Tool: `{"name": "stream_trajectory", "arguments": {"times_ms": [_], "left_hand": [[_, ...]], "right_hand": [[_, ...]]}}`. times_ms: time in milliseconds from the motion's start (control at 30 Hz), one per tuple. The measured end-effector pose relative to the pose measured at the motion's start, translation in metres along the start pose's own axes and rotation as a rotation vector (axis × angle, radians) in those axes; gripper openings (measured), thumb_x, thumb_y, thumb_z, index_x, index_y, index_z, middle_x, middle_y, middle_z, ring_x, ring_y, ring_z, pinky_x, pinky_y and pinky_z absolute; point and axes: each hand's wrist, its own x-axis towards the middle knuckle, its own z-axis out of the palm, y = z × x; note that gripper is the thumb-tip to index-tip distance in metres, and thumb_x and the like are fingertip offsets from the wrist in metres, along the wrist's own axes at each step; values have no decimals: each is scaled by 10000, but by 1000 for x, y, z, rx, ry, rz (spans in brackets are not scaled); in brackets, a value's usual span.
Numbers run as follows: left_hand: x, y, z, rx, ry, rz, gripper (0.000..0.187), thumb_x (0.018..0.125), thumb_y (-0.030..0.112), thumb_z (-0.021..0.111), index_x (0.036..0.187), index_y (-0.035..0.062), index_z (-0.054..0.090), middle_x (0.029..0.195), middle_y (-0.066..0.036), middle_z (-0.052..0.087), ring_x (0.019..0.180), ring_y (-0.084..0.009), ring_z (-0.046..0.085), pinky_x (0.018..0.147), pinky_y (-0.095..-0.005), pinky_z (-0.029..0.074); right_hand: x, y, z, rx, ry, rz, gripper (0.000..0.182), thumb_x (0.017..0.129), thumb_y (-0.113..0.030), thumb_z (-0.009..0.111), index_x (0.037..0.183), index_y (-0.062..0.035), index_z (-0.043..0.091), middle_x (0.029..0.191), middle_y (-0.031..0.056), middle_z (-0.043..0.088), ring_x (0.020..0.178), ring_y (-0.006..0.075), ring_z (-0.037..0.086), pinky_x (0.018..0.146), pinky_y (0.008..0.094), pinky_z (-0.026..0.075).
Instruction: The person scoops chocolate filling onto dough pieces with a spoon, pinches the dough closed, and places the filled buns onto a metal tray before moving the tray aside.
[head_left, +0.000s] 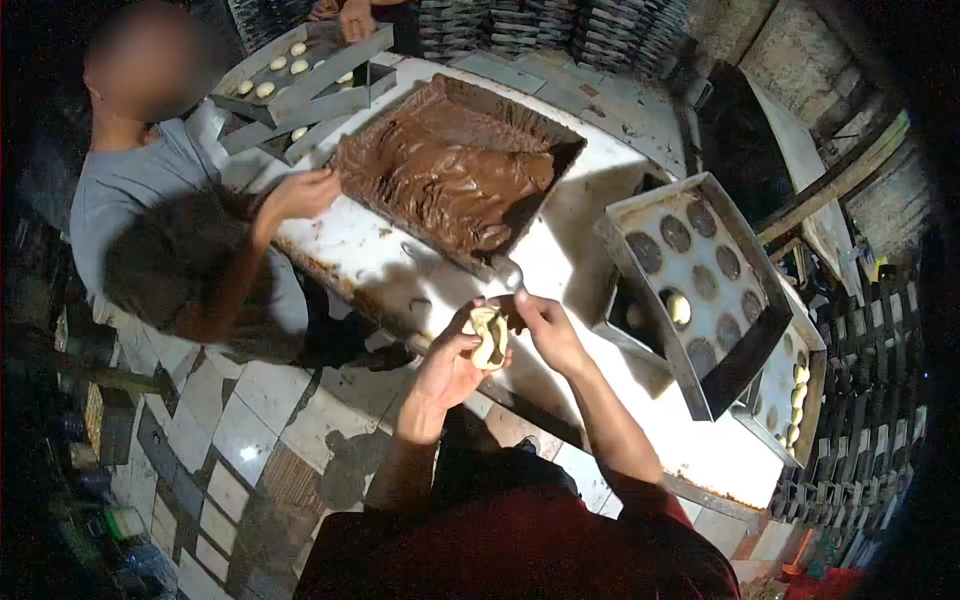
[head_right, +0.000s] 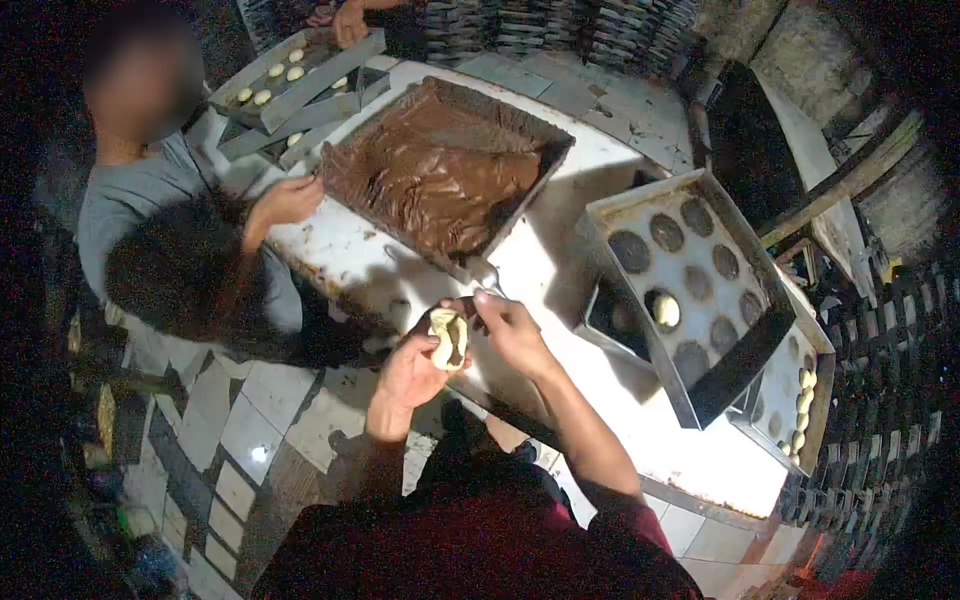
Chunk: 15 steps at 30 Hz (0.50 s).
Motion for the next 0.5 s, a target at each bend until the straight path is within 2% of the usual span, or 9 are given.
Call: {"name": "stream_trajectory", "arguments": {"times_ms": [67, 133, 200, 233, 267, 333, 400, 467, 500], "left_hand": [[-12, -26, 6, 64, 47, -9, 422, 816, 20, 400, 1231, 90, 427, 1049, -125, 574, 846, -276, 606, 757, -383, 539], [-22, -54, 21, 114, 410, 88, 331, 840, 24, 375, 1158, 33, 467, 1023, -131, 585, 795, -237, 617, 681, -319, 550], [-27, -80, -4, 10, 227, 146, 238, 877, 28, 349, 1059, -6, 498, 935, -86, 599, 776, -191, 617, 637, -269, 547], [-36, -87, 5, 76, 219, 89, 232, 889, 37, 346, 1051, -9, 505, 948, -91, 595, 787, -190, 612, 669, -271, 541], [-45, -92, 17, 146, 205, 29, 229, 900, 46, 343, 1044, -11, 512, 961, -96, 592, 797, -190, 606, 700, -273, 535], [-56, -116, 38, 77, 241, 79, 225, 910, 51, 371, 1064, -17, 521, 994, -99, 588, 823, -174, 596, 745, -272, 518], [-68, -139, 65, -4, 269, 112, 223, 920, 57, 400, 1083, -23, 529, 1027, -102, 584, 849, -159, 586, 790, -272, 501], [-82, -155, 92, 853, 316, 436, 250, 912, 43, 475, 1152, -13, 515, 1077, -92, 569, 906, -126, 559, 847, -262, 461], [-89, -158, 93, 829, 238, 391, 296, 892, 43, 543, 1183, 10, 504, 1071, -67, 568, 910, -106, 546, 833, -243, 455]], "right_hand": [[-19, -9, -5, -54, -148, -23, 385, 956, -343, 445, 957, -34, 676, 883, 55, 662, 828, 92, 532, 773, 269, 433], [-49, -7, -17, -291, -169, -319, 262, 878, -242, 593, 905, 8, 666, 850, 88, 614, 759, 167, 548, 726, 308, 449], [-85, 0, -21, -640, -101, -794, 208, 780, -179, 677, 864, 11, 663, 880, 103, 567, 781, 229, 529, 723, 333, 453], [-103, 2, -23, -729, -97, -899, 213, 723, -169, 703, 859, -10, 665, 919, 99, 555, 830, 247, 512, 732, 344, 455], [-118, 12, -28, -829, -74, -904, 181, 712, -161, 704, 810, -14, 662, 922, 90, 557, 845, 234, 503, 746, 335, 450], [-137, 28, -45, -925, -55, -943, 269, 742, -145, 707, 953, -6, 612, 917, 107, 601, 780, 262, 573, 703, 324, 482], [-156, 18, -54, -658, -43, -518, 220, 801, -129, 650, 960, -16, 549, 735, 110, 584, 623, 248, 562, 595, 355, 478], [-165, -8, -65, -385, -159, -460, 204, 846, -93, 608, 1000, -3, 510, 761, 146, 624, 566, 224, 576, 562, 310, 473], [-169, -6, -69, -272, -216, -396, 183, 847, -92, 606, 978, 4, 522, 754, 144, 619, 593, 228, 582, 584, 310, 475]]}}
